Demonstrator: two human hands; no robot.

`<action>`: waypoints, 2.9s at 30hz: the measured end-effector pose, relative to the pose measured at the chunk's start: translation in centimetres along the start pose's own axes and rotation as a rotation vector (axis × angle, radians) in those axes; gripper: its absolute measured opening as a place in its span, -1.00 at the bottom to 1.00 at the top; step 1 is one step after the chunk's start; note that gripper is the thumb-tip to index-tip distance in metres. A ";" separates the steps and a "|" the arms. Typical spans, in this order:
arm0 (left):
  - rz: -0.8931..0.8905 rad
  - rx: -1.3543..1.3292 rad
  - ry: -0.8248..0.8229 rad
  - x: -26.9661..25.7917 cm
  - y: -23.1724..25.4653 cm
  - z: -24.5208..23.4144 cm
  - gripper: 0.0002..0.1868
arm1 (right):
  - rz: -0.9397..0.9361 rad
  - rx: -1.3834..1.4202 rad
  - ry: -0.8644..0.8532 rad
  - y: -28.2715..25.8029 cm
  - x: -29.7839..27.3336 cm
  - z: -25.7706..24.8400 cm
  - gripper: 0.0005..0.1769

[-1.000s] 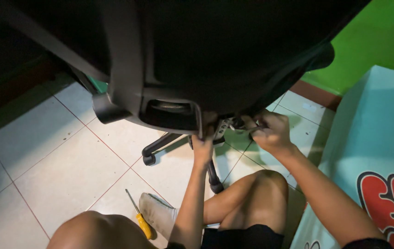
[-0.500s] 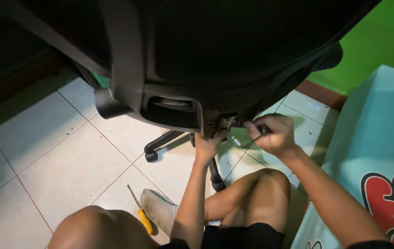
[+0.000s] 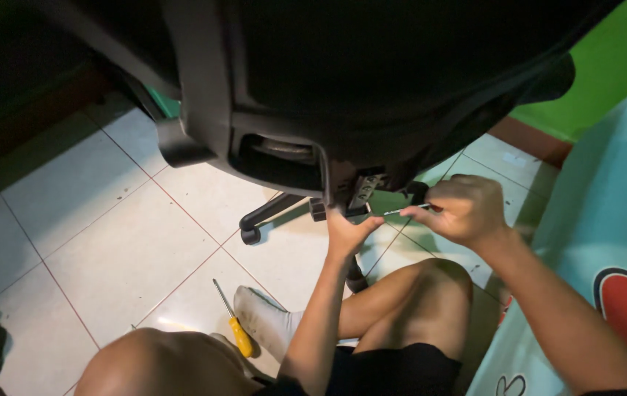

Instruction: The person sits on the floor and uses a hex key to tighten or adjust screws on the underside of an office chair base. The hands repeatedly engage the tool with the chair's metal mechanism while the chair remains upside down.

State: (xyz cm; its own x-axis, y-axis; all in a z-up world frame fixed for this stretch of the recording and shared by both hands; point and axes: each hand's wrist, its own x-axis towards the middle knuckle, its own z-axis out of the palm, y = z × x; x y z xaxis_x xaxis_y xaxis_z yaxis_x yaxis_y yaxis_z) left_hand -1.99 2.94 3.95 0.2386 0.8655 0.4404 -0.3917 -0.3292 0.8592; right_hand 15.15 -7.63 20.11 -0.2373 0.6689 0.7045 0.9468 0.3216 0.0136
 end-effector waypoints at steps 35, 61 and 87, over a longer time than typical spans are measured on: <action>0.083 -0.100 0.047 -0.1 1.8 0.8 -0.02 | -0.082 -0.135 0.045 0.0 1.1 0.3 -0.26; 0.086 -0.046 0.048 0.0 1.8 0.7 -0.07 | -0.260 -0.215 -0.151 -1.0 3.7 -3.7 -0.45; 0.078 -0.046 0.092 -0.3 0.9 0.8 -0.12 | -0.092 -0.147 -0.021 -0.8 1.8 -1.0 -0.25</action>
State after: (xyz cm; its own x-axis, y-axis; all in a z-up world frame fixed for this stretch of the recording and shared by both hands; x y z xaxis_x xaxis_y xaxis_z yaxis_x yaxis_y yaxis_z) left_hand -1.74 2.08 4.74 0.1243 0.8696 0.4779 -0.4470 -0.3809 0.8094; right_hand 14.22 -7.35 22.07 -0.3275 0.6556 0.6804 0.9421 0.2816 0.1822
